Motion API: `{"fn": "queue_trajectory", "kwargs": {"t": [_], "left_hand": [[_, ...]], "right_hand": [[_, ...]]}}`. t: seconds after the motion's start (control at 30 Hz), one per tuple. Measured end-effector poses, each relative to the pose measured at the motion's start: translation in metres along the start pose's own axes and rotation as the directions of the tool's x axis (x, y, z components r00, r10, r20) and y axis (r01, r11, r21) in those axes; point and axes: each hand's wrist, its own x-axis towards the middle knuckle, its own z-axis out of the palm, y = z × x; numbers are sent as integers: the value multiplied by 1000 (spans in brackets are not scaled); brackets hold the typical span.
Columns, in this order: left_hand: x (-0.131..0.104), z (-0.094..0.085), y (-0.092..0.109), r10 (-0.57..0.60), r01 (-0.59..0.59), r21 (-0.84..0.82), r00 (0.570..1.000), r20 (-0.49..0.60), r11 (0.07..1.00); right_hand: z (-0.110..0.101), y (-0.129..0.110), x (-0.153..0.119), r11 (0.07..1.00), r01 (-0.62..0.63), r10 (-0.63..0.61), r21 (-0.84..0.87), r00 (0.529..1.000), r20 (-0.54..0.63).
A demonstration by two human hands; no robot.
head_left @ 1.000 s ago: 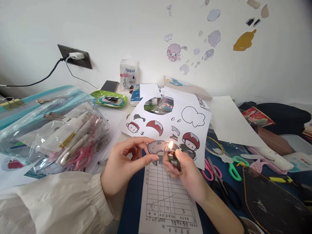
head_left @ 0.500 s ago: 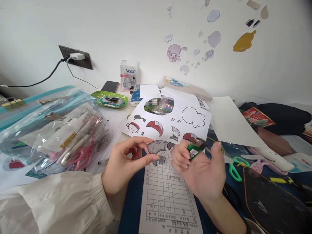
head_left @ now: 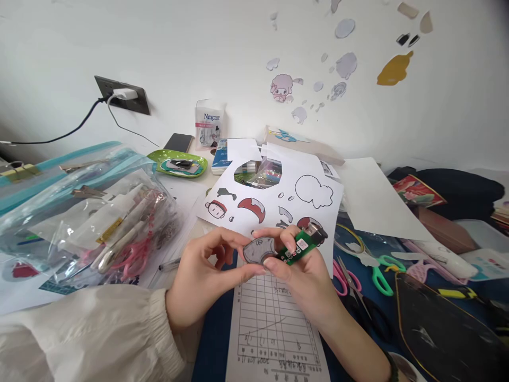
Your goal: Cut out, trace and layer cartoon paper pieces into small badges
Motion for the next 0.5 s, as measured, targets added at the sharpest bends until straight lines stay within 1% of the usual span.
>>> {"fn": "queue_trajectory", "kwargs": {"t": [0.17, 0.27, 0.37, 0.5], "left_hand": [[-3, -2, 11, 77, -78, 51, 997, 20, 996], [-5, -3, 16, 114, -114, 88, 994, 5, 990], [-8, -3, 16, 123, -125, 100, 992, 22, 987], [-11, -7, 14, 89, -96, 85, 993, 83, 992]], "right_hand": [[3, -3, -3, 999, 25, -25, 36, 1000, 11], [5, -5, -4, 998, 42, -43, 48, 999, 25], [6, -6, -6, 998, 42, -44, 45, 998, 46], [5, -6, -8, 999, 21, -22, 30, 999, 29]]}}
